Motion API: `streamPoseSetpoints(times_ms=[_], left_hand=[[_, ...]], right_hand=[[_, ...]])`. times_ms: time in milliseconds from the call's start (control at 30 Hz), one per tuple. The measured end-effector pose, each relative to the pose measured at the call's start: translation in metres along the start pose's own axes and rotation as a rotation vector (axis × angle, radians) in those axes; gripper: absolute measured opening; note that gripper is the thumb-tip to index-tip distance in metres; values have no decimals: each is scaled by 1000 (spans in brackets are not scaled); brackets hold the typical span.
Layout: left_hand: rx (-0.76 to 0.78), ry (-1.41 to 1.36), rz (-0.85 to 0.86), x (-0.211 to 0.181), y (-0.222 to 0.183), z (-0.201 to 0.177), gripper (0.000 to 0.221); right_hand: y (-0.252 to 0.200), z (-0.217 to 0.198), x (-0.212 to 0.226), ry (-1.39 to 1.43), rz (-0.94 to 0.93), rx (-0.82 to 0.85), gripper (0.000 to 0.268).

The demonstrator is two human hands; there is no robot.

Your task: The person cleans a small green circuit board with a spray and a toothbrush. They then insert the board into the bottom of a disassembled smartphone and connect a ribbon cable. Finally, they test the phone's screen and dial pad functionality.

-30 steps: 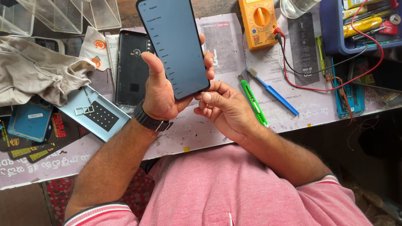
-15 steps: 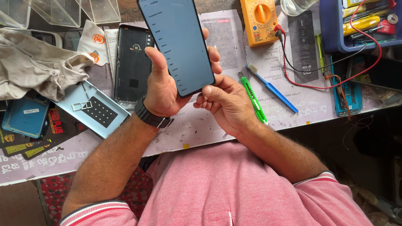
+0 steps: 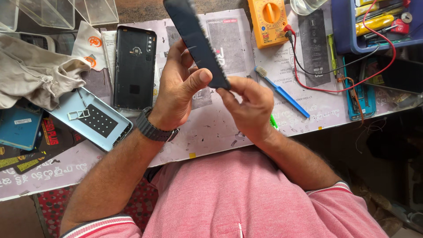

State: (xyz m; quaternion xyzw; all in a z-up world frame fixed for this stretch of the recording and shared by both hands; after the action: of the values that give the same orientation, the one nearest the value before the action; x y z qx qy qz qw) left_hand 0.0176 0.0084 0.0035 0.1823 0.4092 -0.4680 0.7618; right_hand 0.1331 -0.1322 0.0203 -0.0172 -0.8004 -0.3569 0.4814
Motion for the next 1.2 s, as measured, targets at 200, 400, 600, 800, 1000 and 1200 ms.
streamPoseSetpoints(times_ms=[200, 400, 600, 800, 1000, 1200], left_hand=[[-30, -186, -50, 5, 3, -7, 81], [125, -291, -26, 2, 1, -4, 74], [241, -251, 10, -6, -2, -2, 83], [338, -220, -21, -9, -3, 0, 91], [383, -208, -39, -3, -3, 0, 96], [396, -158, -11, 0, -3, -3, 101]], right_hand=[[19, 1, 25, -371, -385, 182, 31], [20, 2, 33, -320, -334, 209, 33], [10, -9, 31, -84, -72, 93, 34], [1, -9, -2, 907, 691, -56, 34], [1, -11, -3, 871, 725, 14, 34], [5, -12, 0, 868, 719, 72, 40]])
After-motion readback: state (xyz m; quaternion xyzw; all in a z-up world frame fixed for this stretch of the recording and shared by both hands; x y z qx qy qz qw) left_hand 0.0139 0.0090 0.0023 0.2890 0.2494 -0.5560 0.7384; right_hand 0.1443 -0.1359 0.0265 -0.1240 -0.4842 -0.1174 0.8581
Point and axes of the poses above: each hand's wrist, its own y-axis towards the middle knuckle, its own z-axis out of the palm, x = y × z, the point moved 2 cm from there along y, towards the middle knuckle, and after that the axes turned 11 degrees about -z, right-handed, at the moved point
